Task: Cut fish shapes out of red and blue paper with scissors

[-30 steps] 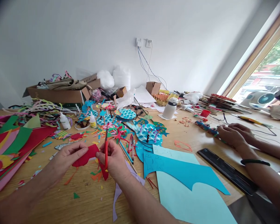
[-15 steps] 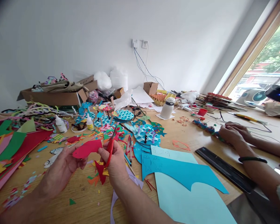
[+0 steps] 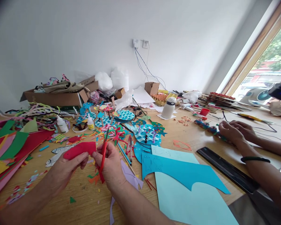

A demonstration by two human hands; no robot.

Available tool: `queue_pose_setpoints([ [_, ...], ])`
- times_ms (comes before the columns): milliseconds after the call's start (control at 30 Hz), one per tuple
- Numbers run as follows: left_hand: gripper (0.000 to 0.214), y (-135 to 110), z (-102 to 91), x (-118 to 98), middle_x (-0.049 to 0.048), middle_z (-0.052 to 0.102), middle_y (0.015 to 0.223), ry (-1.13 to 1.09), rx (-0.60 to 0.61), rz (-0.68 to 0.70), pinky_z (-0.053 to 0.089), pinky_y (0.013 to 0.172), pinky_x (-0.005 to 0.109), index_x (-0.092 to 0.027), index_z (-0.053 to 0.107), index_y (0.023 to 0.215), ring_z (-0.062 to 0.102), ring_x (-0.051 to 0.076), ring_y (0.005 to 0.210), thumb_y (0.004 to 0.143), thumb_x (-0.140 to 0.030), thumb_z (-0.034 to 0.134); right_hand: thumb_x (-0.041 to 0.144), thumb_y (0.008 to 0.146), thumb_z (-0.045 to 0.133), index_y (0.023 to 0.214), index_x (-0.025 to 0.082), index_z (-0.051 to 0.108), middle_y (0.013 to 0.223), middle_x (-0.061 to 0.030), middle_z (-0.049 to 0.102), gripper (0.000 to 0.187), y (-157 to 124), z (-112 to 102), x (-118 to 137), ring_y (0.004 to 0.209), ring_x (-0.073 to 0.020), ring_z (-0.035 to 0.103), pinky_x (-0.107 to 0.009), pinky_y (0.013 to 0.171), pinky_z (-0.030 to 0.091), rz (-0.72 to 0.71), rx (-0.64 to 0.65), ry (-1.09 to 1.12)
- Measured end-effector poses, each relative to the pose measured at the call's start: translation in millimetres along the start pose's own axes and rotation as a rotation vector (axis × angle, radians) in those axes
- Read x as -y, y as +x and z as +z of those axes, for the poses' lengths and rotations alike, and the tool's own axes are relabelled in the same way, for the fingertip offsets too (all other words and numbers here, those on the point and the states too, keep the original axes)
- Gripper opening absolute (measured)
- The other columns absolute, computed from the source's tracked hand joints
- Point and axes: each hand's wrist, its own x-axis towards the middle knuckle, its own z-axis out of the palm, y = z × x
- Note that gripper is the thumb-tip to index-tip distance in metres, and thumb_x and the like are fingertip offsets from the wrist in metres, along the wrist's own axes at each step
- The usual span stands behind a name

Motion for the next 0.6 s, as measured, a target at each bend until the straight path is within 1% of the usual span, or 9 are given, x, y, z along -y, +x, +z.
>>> queue_pose_setpoints([
  [67,0.016,1,0.0,-4,-0.0049,0.048,0.048,0.000,0.025,0.029,0.035,0.050,0.025,-0.021,0.058,0.061,0.043,0.014,0.050,0.072,-0.032,0.058,0.031,0.057,0.074,0.072,0.019,0.050,0.054,0.0070,0.050,0.031,0,0,1,0.041,-0.0060,0.041,-0.019,0.039,0.035,-0.008,-0.006,0.004],
  [167,0.019,2,1.6,-8,-0.0045,0.048,0.048,0.030,0.062,0.061,0.035,0.051,0.025,-0.021,0.054,0.056,0.043,0.013,0.051,0.072,-0.030,0.058,0.031,0.058,0.073,0.073,0.019,0.049,0.054,0.0068,0.050,0.030,0,0,2,0.041,-0.0061,0.042,-0.019,0.039,0.035,-0.024,-0.007,0.002],
  [233,0.021,3,1.4,-9,-0.0045,0.048,0.050,0.017,0.061,0.072,0.036,0.052,0.025,-0.021,0.052,0.054,0.043,0.013,0.052,0.073,-0.029,0.057,0.031,0.059,0.072,0.073,0.019,0.049,0.055,0.0066,0.051,0.030,0,1,3,0.041,-0.0062,0.042,-0.019,0.039,0.035,-0.032,-0.006,-0.009],
  [333,0.021,4,-2.6,-11,-0.0050,0.048,0.053,-0.079,0.031,0.068,0.038,0.052,0.025,-0.021,0.051,0.055,0.043,0.013,0.054,0.074,-0.028,0.057,0.034,0.066,0.066,0.071,0.018,0.048,0.056,0.0055,0.051,0.024,-2,2,5,0.042,-0.0060,0.042,-0.018,0.040,0.035,-0.036,0.011,-0.083],
  [433,0.021,5,-9.3,-15,-0.0048,0.049,0.052,-0.170,-0.017,0.076,0.039,0.050,0.024,-0.020,0.052,0.054,0.043,0.012,0.054,0.072,-0.028,0.060,0.041,0.074,0.056,0.065,0.017,0.046,0.052,0.0052,0.046,0.027,-5,3,6,0.041,-0.0056,0.041,-0.017,0.040,0.034,-0.025,0.091,-0.212],
  [500,0.018,7,-13.8,-19,-0.0046,0.051,0.051,-0.240,-0.064,0.080,0.039,0.048,0.023,-0.019,0.055,0.055,0.044,0.012,0.053,0.069,-0.028,0.063,0.044,0.077,0.051,0.063,0.017,0.044,0.050,0.0058,0.043,0.030,-7,4,3,0.039,-0.0055,0.039,-0.017,0.039,0.032,0.015,0.151,-0.298],
  [600,0.013,10,-18.6,-23,-0.0047,0.054,0.053,-0.352,-0.135,0.070,0.039,0.044,0.021,-0.018,0.058,0.060,0.046,0.011,0.053,0.066,-0.026,0.067,0.041,0.078,0.048,0.060,0.018,0.041,0.047,0.0070,0.037,0.030,-10,4,-4,0.040,-0.0059,0.038,-0.017,0.039,0.029,0.049,0.209,-0.453],
])
